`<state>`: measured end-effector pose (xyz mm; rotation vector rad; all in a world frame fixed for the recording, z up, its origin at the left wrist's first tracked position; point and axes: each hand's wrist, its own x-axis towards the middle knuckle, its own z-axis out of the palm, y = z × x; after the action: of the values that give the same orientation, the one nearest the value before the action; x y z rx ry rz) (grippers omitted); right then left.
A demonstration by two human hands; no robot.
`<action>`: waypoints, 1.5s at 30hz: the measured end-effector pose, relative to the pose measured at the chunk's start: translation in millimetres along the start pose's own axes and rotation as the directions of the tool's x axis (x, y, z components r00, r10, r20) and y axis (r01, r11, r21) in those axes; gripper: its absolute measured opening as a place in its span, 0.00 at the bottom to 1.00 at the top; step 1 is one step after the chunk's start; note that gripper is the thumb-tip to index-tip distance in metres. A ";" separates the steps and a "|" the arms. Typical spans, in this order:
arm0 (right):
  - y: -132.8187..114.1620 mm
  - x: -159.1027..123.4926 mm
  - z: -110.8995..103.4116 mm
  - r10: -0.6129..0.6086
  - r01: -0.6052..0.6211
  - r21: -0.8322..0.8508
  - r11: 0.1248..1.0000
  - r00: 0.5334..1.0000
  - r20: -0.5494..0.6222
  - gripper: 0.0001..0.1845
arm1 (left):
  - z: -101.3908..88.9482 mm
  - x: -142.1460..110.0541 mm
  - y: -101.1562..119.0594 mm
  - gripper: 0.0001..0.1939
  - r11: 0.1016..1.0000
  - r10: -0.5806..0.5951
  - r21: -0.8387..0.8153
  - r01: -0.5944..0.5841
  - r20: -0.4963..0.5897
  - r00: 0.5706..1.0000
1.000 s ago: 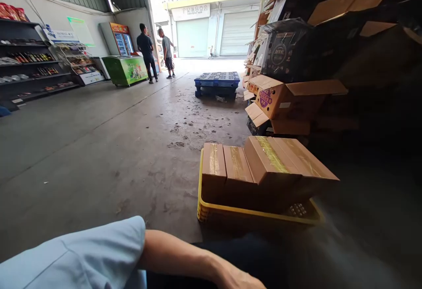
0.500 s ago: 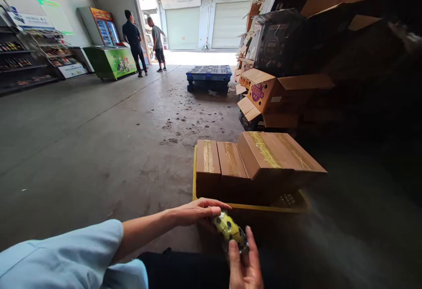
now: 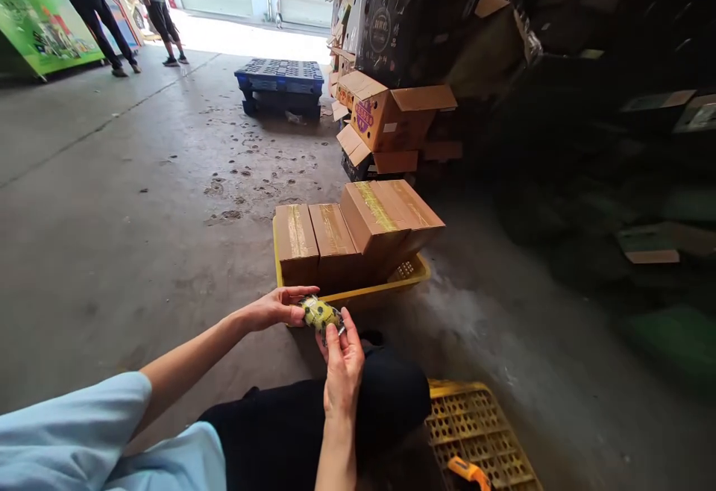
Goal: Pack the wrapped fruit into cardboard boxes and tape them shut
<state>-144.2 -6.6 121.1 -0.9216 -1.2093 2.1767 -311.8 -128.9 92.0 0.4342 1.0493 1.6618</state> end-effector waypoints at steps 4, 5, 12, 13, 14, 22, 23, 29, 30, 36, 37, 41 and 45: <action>1.8 6.0 -9.6 0.019 -0.019 0.016 1.000 1.000 -0.014 0.39 | -18.1 11.1 4.0 0.38 0.983 0.017 0.181 0.000 -0.093 0.996; 1.2 9.0 -11.9 0.020 -0.019 0.025 1.000 0.999 -0.028 0.38 | -25.7 17.3 7.2 0.36 0.961 0.063 0.277 -0.019 -0.153 0.986; -8.0 44.4 -9.3 0.071 -0.068 0.099 0.993 0.997 -0.028 0.32 | -84.7 79.1 35.2 0.25 0.314 0.433 0.935 0.166 -0.296 0.851; -7.9 51.0 -7.3 0.092 -0.090 0.118 0.989 0.996 -0.018 0.31 | -90.9 86.4 34.7 0.29 0.208 0.411 0.950 0.232 -0.300 0.861; -7.1 57.8 -5.4 0.111 -0.109 0.136 0.985 0.994 -0.009 0.29 | -96.4 92.5 32.3 0.34 0.125 0.387 0.950 0.288 -0.314 0.867; 24.5 108.4 17.0 0.305 -0.302 0.163 0.939 0.952 0.006 0.19 | -134.9 114.0 20.1 0.28 -0.042 0.385 0.938 0.345 -0.303 0.872; 29.8 112.5 21.3 0.331 -0.328 0.156 0.932 0.944 0.010 0.19 | -142.1 119.9 29.3 0.24 -0.033 0.405 0.935 0.352 -0.310 0.860; 55.1 136.8 46.6 0.417 -0.420 0.095 0.903 0.907 0.052 0.33 | -200.0 183.8 112.8 0.30 0.019 0.466 0.889 0.458 -0.413 0.783; 57.9 142.5 51.7 0.425 -0.429 0.086 0.899 0.903 0.053 0.34 | -209.3 194.9 124.3 0.31 0.025 0.462 0.877 0.480 -0.436 0.772; 72.7 174.5 87.0 0.458 -0.467 0.093 0.879 0.882 0.109 0.34 | -246.3 230.7 157.4 0.23 -0.003 0.339 0.890 0.456 -0.428 0.838; 75.8 176.1 90.3 0.458 -0.468 0.095 0.878 0.882 0.110 0.34 | -250.1 231.3 158.9 0.22 -0.009 0.325 0.896 0.443 -0.417 0.849; 88.2 168.3 89.5 0.443 -0.453 0.060 0.889 0.887 0.132 0.35 | -259.4 228.6 160.5 0.23 -0.017 0.282 0.911 0.411 -0.390 0.876; 90.8 160.2 81.9 0.444 -0.451 0.026 0.892 0.886 0.130 0.40 | -255.3 229.0 158.3 0.24 0.006 0.269 0.916 0.401 -0.388 0.882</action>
<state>-318.6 13.3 22.0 -1.1522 -1.0578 2.6478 -672.4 -34.6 31.1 0.8867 2.6341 0.4950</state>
